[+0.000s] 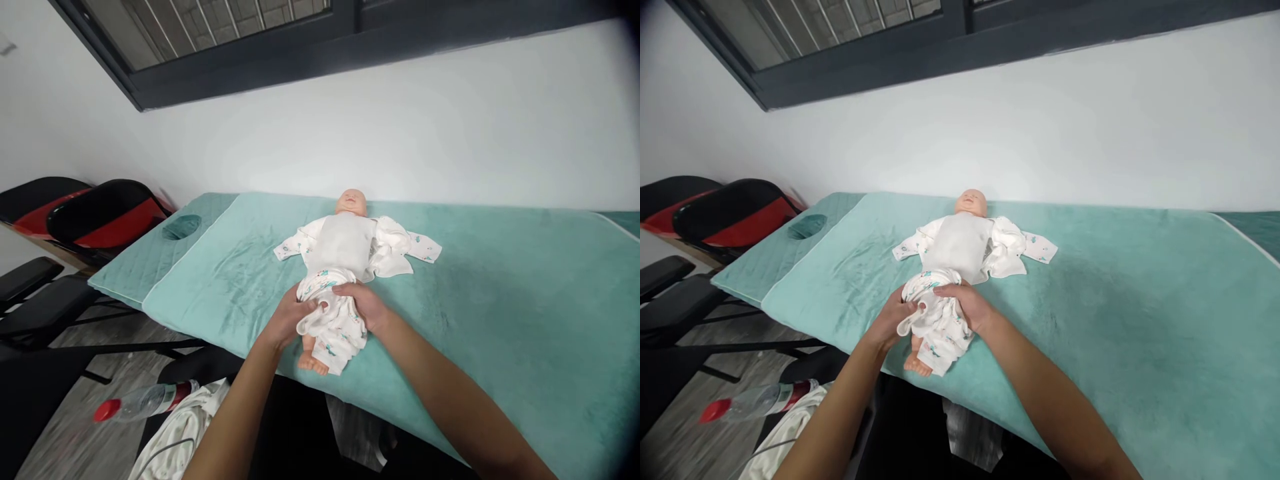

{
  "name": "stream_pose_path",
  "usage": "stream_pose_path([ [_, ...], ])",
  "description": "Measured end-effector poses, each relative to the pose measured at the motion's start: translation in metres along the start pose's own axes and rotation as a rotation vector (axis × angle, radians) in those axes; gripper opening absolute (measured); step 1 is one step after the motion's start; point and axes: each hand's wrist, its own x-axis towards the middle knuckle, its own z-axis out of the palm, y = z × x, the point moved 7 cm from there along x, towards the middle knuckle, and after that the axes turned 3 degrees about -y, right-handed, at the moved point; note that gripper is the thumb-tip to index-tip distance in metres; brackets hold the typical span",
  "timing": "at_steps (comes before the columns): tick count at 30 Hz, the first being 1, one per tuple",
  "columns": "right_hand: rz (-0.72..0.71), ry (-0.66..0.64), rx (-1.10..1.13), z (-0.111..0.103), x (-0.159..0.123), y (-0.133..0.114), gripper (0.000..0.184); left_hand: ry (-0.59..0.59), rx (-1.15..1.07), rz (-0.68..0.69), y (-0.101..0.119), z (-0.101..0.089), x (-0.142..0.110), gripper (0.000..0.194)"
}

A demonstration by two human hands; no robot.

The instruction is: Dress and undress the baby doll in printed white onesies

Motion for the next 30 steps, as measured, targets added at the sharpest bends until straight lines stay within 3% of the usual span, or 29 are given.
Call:
stream_pose_path([
  [5, -0.075, 0.027, -0.050, -0.001, 0.002, -0.006, 0.033, 0.042, 0.199, 0.035, 0.008, 0.005, -0.009, 0.072],
  [12, -0.116, -0.101, -0.372, 0.013, -0.006, -0.010, 0.035, 0.327, 0.497, 0.268, 0.024, 0.000, -0.020, 0.066],
  [15, -0.155, -0.157, -0.518, 0.017, -0.011, -0.017, 0.052, 0.382, 0.711, 0.320, 0.030, 0.004, -0.015, 0.067],
  [17, -0.206, -0.205, -0.653, 0.020, -0.014, -0.022, 0.070, 0.416, 0.865, 0.348, 0.034, 0.006, -0.010, 0.061],
  [19, -0.221, -0.209, -0.784, 0.020, -0.015, -0.022, 0.075, 0.431, 0.941, 0.371, 0.035, 0.008, -0.008, 0.050],
  [22, -0.218, -0.158, -0.969, 0.024, -0.015, -0.019, 0.052, 0.505, 0.855, 0.356, 0.033, 0.004, -0.023, 0.031],
  [26, -0.299, -0.098, -1.338, 0.040, -0.015, -0.011, 0.032, 0.759, 0.620, 0.140, 0.007, -0.012, -0.076, 0.019],
  [30, -0.358, -0.089, -1.713, 0.052, -0.015, 0.004, 0.031, 0.916, 0.349, -0.005, -0.028, -0.022, -0.127, 0.034],
])
